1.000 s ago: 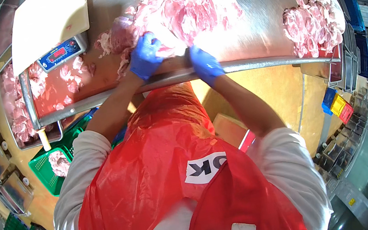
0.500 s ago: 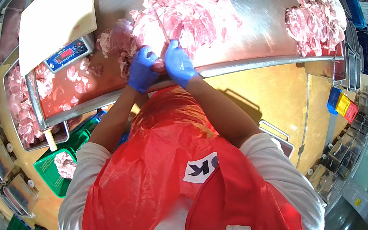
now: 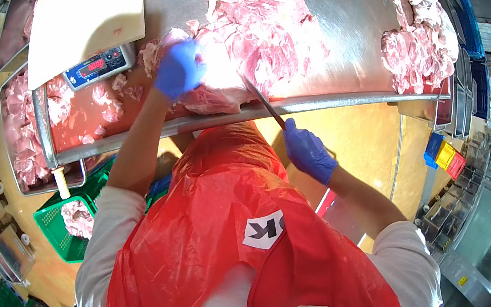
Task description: The person cuts large pieces of raw meat on a stainless steel table using a knife, trims fat, and places portions onto a digital scale. Cut pieces are moved into metal trays and green crates. The person wears blue gloves and a red apron throughout the task.
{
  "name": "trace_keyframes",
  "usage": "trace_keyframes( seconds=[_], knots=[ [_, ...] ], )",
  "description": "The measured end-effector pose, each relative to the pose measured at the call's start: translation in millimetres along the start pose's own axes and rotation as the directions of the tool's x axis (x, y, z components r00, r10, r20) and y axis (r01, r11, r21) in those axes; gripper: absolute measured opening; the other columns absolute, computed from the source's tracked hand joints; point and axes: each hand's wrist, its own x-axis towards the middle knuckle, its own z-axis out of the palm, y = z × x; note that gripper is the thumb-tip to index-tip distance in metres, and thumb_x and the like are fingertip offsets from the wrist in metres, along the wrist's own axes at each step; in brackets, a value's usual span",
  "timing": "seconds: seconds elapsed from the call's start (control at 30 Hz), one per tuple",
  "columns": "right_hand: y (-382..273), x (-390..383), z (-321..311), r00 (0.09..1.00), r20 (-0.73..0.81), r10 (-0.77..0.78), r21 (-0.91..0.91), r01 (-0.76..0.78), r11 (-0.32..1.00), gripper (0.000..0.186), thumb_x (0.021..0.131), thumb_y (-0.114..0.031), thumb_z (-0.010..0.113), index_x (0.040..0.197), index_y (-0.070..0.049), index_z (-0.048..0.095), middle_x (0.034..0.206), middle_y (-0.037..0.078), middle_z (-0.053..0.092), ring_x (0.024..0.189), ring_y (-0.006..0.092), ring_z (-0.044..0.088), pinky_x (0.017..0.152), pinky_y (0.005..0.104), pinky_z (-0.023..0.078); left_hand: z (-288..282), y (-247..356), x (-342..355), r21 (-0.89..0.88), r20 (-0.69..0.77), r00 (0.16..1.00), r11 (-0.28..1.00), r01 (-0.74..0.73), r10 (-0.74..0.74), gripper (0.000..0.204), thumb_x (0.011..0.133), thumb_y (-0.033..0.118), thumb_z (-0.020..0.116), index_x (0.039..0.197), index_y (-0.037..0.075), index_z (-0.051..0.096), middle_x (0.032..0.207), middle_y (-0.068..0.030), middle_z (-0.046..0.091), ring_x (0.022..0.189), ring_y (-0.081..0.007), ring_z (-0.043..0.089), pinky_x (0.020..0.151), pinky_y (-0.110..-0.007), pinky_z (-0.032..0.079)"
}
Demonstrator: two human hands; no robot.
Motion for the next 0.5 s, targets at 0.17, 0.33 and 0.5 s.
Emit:
trace_keyframes(
  seconds=[0.17,0.33,0.5],
  knots=[
    [-37,67,12,0.921,-0.363,-0.14,0.272,0.248,0.93,0.019,0.099,-0.016,0.047,0.112,-0.002,0.043,0.074,0.031,0.063,0.072,0.05,0.064,0.059,0.0565,0.05,10,-9,72,0.269,0.044,0.934,0.904,0.331,-0.355,0.038,0.074,0.034,0.07,0.1,0.005,0.069,0.097,-0.0213,0.07,0.093,-0.0352,0.069,0.082,-0.041,0.052],
    [-65,136,5,0.937,-0.342,-0.072,0.449,0.23,0.863,0.024,0.097,-0.013,0.049,0.112,0.005,0.043,0.083,0.034,0.064,0.077,0.0506,0.065,0.064,0.0555,0.052,12,-51,83,0.138,0.552,0.718,0.896,0.422,-0.424,0.045,0.07,0.041,0.07,0.084,-0.002,0.072,0.083,-0.0226,0.071,0.081,-0.0352,0.07,0.075,-0.04,0.053],
    [-88,168,-3,0.978,-0.191,-0.088,0.338,0.15,0.929,0.03,0.094,-0.011,0.049,0.11,0.013,0.041,0.089,0.04,0.063,0.085,0.0529,0.065,0.072,0.0577,0.053,25,-54,54,-0.057,0.365,0.832,0.882,0.468,-0.418,0.04,0.074,0.035,0.068,0.093,-0.001,0.071,0.084,-0.0194,0.07,0.073,-0.03,0.066,0.073,-0.04,0.051]
  ],
)
